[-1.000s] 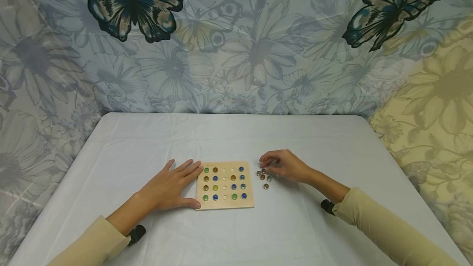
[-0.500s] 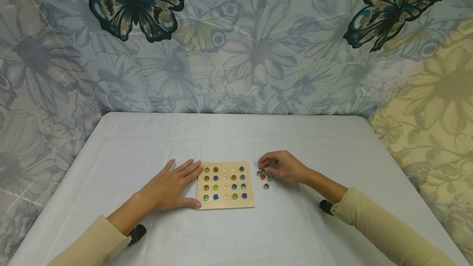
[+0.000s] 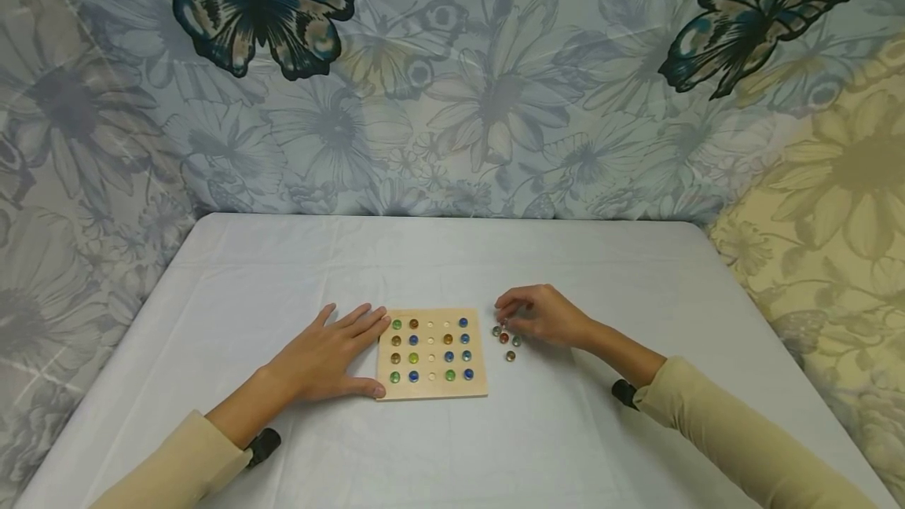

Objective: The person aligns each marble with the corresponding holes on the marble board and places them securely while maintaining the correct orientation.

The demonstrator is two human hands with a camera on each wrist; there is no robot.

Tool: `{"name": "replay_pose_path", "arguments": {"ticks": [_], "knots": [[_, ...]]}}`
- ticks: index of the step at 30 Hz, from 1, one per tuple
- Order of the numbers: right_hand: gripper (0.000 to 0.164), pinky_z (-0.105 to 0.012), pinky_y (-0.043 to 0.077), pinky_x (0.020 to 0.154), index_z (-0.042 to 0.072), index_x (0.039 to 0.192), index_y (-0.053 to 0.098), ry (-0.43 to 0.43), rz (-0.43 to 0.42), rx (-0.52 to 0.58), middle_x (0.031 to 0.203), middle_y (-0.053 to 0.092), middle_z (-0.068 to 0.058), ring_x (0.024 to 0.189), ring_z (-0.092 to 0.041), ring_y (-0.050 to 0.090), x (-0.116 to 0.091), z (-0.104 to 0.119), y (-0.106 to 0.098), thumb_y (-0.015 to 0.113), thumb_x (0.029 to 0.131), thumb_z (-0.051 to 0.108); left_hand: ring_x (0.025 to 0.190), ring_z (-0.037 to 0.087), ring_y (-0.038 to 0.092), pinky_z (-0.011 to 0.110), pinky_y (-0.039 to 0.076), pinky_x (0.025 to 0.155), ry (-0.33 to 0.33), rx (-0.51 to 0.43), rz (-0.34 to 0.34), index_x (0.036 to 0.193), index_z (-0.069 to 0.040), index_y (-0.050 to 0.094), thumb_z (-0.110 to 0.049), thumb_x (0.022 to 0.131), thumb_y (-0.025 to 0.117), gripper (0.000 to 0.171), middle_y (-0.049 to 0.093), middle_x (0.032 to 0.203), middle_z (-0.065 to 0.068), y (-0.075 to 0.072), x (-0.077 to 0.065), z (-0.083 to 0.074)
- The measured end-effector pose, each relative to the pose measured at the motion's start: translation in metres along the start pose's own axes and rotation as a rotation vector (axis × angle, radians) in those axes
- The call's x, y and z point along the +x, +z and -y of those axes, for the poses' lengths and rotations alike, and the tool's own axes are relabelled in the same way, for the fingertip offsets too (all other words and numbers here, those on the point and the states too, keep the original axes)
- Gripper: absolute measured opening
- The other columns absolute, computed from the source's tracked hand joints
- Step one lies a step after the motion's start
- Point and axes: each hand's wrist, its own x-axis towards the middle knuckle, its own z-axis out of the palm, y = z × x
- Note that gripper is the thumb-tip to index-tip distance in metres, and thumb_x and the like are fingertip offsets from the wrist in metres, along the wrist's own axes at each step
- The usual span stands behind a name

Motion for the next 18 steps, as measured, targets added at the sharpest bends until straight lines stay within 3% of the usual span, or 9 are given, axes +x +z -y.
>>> {"name": "replay_pose_path", "arguments": {"ticks": [18], "knots": [[0.03, -0.042, 0.052, 0.083, 0.003, 0.116, 0.07, -0.035, -0.061, 0.023, 0.101, 0.075, 0.003, 0.094, -0.012, 0.068, 0.021, 0.016, 0.01, 0.076, 0.087, 0.003, 0.149, 0.027, 0.026, 0.066, 0.019, 0.114, 0.0, 0.011, 0.006, 0.156, -0.014, 0.034, -0.083, 0.081, 0.048, 0.103, 0.032, 0.161, 0.004, 0.002, 0.001, 0.001]]}}
